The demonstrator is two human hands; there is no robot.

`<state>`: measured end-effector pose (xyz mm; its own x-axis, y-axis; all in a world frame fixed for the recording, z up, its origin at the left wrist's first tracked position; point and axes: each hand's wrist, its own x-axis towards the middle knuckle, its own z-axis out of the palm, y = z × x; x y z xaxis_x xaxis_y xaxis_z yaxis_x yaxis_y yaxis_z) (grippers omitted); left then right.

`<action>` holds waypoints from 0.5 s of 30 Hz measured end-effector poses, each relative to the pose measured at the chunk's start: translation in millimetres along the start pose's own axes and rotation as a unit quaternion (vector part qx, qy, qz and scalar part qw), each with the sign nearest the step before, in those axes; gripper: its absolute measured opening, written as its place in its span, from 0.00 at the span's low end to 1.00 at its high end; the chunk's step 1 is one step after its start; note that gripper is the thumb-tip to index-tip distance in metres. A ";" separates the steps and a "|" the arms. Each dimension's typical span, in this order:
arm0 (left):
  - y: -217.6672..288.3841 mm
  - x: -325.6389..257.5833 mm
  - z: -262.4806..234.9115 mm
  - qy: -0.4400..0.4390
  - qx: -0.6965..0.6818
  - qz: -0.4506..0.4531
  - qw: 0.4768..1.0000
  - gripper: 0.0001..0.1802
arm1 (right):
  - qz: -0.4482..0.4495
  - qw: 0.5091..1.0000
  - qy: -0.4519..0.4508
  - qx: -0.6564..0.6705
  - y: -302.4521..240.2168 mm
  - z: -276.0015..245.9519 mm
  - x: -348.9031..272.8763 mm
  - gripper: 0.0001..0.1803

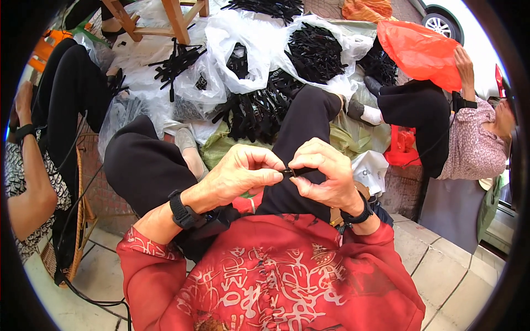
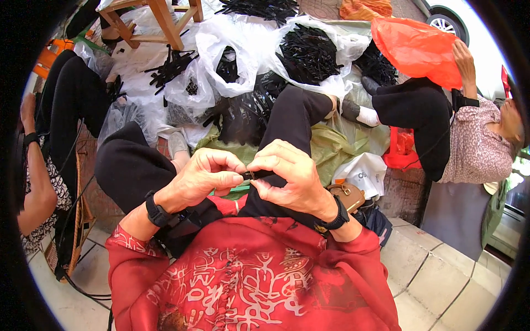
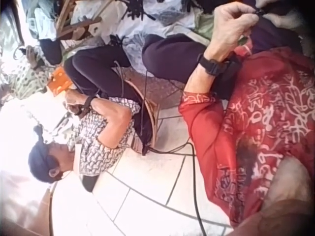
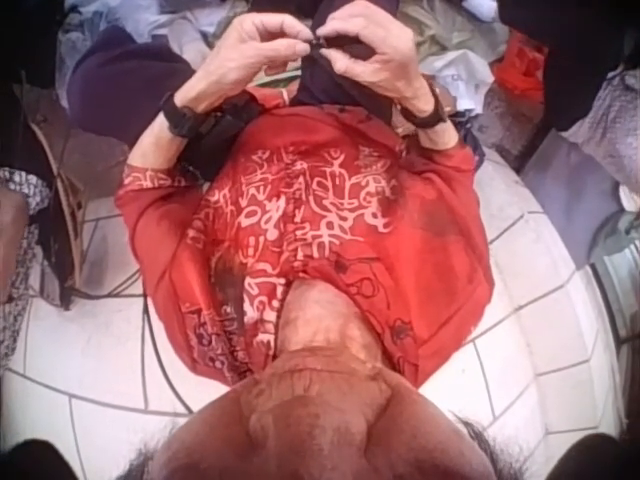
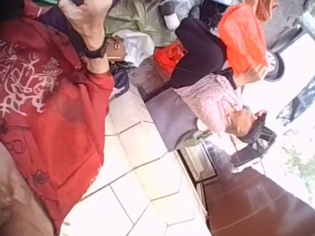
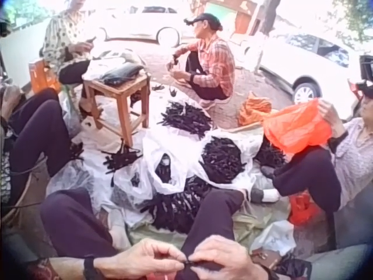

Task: Assembling or preparing black shoe components manually in an outdoor workspace with other workers.

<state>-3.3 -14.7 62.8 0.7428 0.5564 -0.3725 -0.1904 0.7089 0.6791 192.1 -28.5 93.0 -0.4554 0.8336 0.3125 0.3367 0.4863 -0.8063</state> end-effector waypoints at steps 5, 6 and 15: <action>-5.1 -1.0 -2.9 -0.034 -0.105 -0.001 0.994 0.05 | 0.014 1.000 -0.006 0.001 0.1 -0.1 2.4 0.16; -4.7 -1.6 -2.7 -0.035 -0.104 -0.001 0.994 0.05 | 0.014 1.000 -0.005 0.001 0.3 0.0 2.0 0.16; -7.1 -1.5 0.2 -0.060 -0.189 0.004 0.980 0.06 | -0.003 0.999 0.006 0.039 1.4 -2.8 3.5 0.14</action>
<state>-2.9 -20.7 58.7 0.8059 0.5234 -0.2767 -0.4036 0.8277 0.3899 193.3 -24.2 94.3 -0.4478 0.8336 0.3235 0.2687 0.4705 -0.8405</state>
